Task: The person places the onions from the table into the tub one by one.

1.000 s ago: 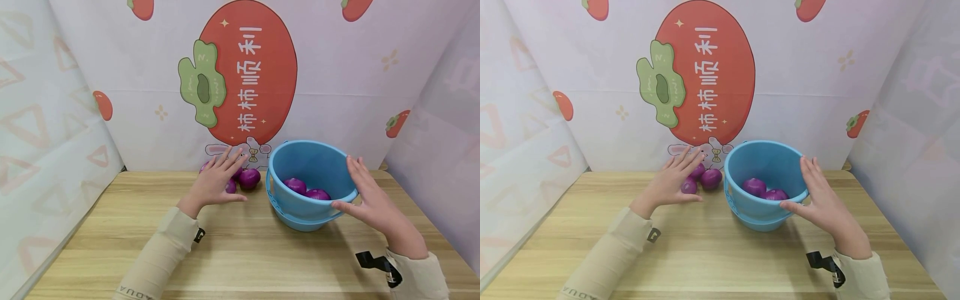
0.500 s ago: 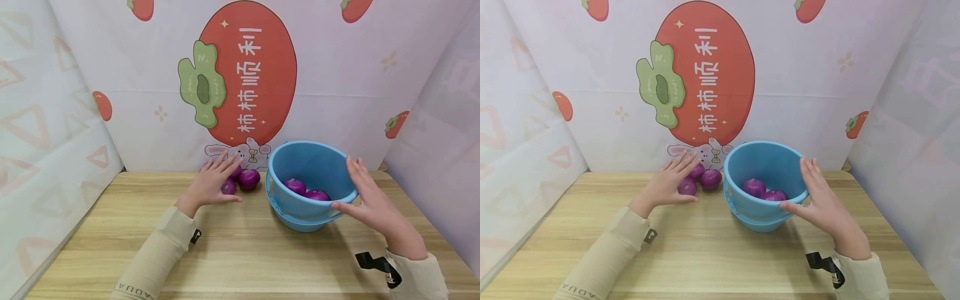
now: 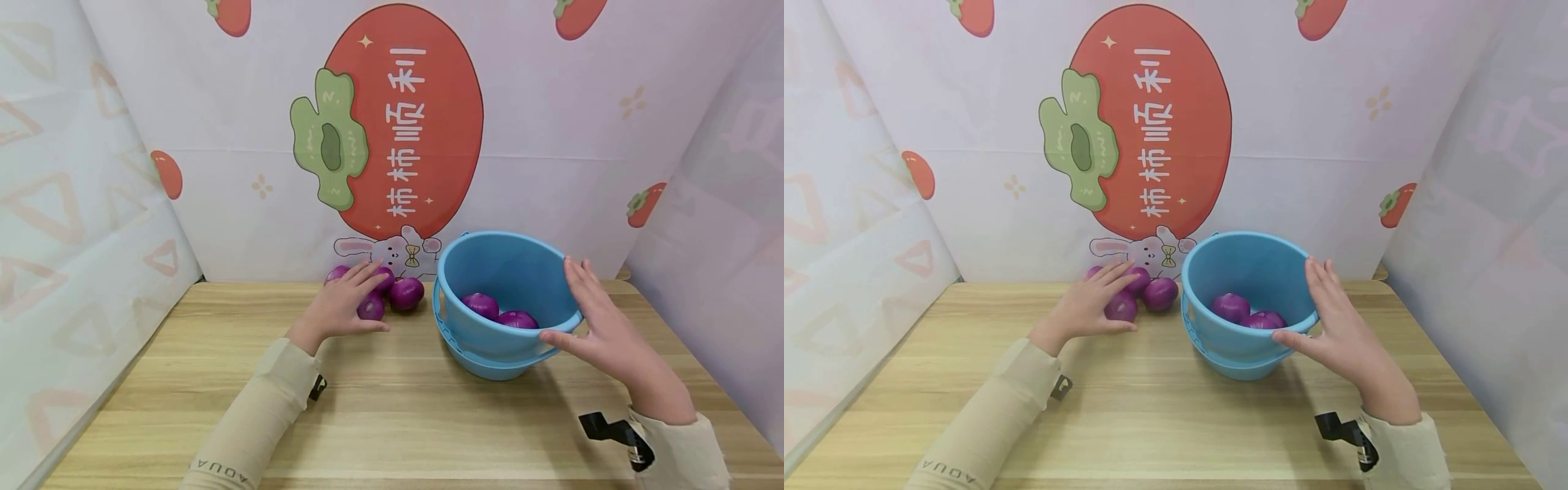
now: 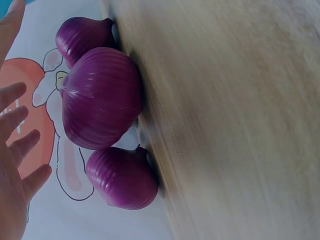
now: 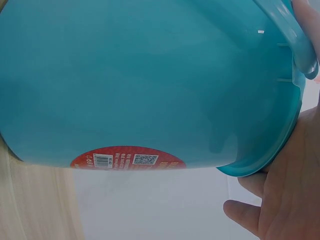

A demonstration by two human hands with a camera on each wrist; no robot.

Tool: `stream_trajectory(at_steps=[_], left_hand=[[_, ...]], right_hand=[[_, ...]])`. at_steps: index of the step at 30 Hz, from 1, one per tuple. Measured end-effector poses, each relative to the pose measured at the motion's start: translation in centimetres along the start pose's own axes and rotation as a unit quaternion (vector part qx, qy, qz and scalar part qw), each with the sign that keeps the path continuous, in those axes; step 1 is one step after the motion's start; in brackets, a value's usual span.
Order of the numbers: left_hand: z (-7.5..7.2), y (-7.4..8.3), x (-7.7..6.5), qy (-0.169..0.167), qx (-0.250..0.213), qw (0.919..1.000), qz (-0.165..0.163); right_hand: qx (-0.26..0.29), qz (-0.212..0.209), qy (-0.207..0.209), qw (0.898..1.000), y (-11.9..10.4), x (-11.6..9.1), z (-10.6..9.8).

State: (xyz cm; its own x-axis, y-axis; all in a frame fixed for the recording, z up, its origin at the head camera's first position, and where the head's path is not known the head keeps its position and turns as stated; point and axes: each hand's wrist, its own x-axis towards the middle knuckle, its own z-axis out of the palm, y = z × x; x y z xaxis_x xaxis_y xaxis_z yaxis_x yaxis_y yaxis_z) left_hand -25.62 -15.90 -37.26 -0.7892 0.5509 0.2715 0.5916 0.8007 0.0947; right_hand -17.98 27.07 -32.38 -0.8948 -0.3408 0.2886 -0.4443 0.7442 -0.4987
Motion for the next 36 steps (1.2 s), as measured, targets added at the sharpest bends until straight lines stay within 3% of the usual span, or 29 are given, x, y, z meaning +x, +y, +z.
stream_trajectory(at_steps=[12,27,36], left_hand=[[0.8,-0.8,-0.2,0.018,-0.025,0.9994,0.017],[1.2,-1.2,-0.4,-0.027,-0.044,0.9986,-0.016],[1.7,-1.7,-0.5,-0.024,-0.065,0.9974,-0.021]], right_hand=[[0.001,0.001,0.001,1.000,-0.1,0.0,0.0],[-0.002,-0.001,-0.001,1.000,-0.1,0.0,0.0],[-0.001,0.000,-0.002,1.000,-0.1,0.0,-0.1]])
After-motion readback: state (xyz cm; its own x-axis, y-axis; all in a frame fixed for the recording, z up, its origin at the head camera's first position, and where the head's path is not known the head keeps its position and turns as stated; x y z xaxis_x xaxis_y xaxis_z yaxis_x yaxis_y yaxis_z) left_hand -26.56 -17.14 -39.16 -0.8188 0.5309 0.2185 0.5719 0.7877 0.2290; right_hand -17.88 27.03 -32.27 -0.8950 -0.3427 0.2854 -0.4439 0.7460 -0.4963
